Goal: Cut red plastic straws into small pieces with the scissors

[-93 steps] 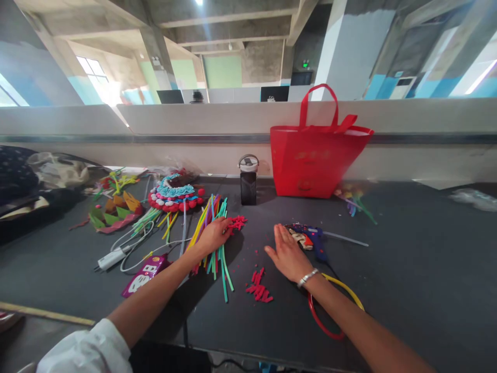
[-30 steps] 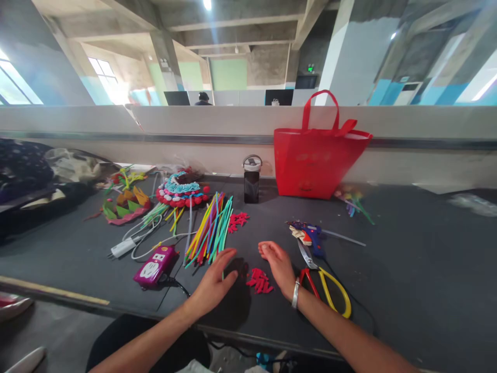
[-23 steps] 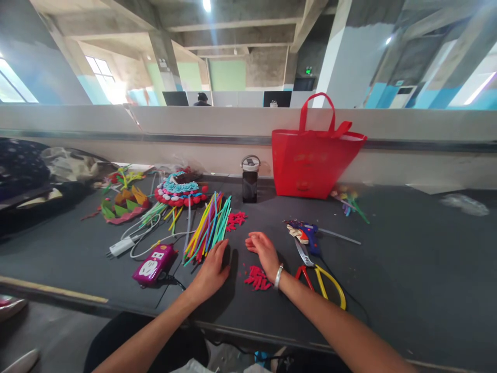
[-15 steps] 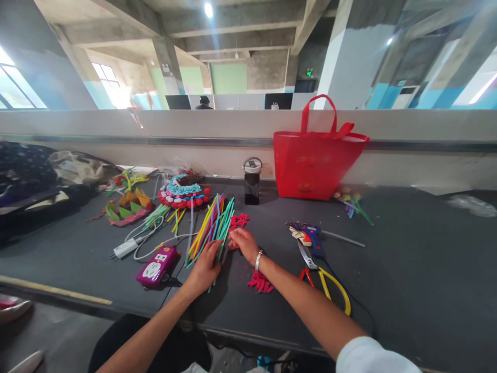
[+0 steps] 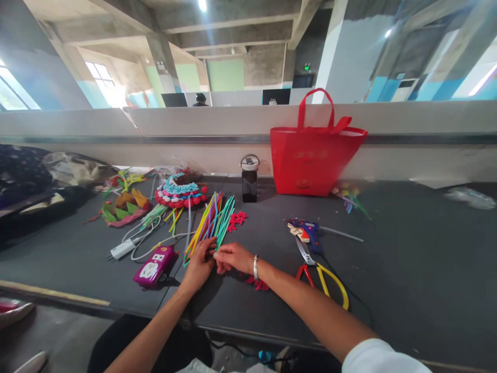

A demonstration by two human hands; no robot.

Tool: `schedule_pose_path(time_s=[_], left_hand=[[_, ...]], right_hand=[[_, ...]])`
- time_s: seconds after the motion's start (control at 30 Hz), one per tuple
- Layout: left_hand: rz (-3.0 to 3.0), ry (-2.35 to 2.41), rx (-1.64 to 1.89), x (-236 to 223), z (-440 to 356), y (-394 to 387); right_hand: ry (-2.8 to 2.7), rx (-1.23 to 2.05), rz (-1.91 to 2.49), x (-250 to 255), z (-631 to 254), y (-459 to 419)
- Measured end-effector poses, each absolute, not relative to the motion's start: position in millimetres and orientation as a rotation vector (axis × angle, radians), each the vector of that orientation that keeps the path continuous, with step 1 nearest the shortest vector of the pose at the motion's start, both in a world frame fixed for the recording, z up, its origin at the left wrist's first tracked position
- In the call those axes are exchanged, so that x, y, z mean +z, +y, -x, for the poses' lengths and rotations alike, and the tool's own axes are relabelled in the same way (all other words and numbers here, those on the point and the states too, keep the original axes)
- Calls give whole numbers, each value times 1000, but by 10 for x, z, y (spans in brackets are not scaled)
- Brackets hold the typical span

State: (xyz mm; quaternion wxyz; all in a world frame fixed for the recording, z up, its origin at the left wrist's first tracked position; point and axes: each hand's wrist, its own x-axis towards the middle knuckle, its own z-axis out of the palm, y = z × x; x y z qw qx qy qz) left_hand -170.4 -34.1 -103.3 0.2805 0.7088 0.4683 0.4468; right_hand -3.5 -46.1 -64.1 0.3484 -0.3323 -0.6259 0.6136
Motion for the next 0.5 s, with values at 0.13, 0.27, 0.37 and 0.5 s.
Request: schedule_pose_path(time_s=[0.13, 0.27, 0.37, 0.5], left_hand=[[-1947, 1246, 1177, -1010, 1713, -345], [-2033, 1245, 1131, -974, 1692, -361], [-2143, 1261, 1080, -946, 1657, -393], [-2271, 1255, 1020, -912, 1605, -446]], right_hand=[[-1536, 1642, 882, -535, -235, -563], [-1243, 1361, 1028, -580, -635, -459], [-1072, 1169, 1144, -739, -785, -421], [-1056, 1116, 1183, -898, -581, -550]])
